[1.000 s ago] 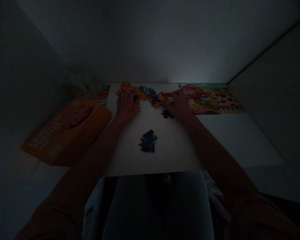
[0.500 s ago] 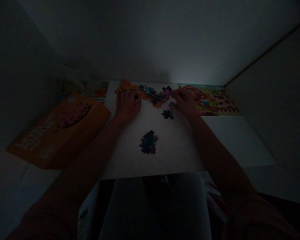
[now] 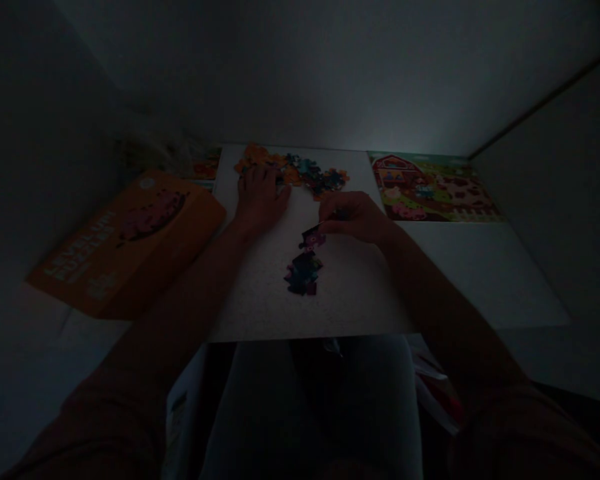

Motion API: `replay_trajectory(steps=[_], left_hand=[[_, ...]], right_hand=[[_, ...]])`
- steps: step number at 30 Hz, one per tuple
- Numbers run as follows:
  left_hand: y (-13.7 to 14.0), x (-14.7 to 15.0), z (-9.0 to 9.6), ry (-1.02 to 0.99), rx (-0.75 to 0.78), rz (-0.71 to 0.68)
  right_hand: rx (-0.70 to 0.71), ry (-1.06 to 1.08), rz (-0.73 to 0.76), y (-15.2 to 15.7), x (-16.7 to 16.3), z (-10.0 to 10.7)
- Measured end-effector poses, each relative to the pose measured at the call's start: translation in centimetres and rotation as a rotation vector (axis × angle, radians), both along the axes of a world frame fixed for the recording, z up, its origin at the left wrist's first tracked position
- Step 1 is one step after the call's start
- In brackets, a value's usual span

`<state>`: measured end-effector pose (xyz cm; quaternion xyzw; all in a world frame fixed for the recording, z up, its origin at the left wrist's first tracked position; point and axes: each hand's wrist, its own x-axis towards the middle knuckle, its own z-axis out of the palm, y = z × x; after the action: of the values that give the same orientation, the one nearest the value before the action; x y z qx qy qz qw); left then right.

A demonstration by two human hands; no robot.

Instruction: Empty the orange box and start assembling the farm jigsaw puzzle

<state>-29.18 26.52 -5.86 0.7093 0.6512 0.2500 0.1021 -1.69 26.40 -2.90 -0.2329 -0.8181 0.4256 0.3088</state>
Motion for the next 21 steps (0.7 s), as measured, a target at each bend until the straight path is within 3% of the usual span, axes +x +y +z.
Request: replay_trajectory(steps=[11,16,18,21], left_hand=[[-0.2,0.2,0.1,0.017,0.014,0.003],[-0.4,0.2,0.5,0.033,0.017,-0.005],[-0.6,0.2,0.8,0.064,-0.005,-0.001],[-1.0,0.4,1.6,0.119,-0.055,-0.003]], right_hand=[[-0.009,-0.042,-0.026,-0.8,0.2,0.6],[0.023,-0.140,0.095,-0.8,0.4,0.7],[0.114,-0.218,-0.025,-0.2,0.9,0.3],[0.304,-0.288,-0.445,1.3,2.1,-0.9]])
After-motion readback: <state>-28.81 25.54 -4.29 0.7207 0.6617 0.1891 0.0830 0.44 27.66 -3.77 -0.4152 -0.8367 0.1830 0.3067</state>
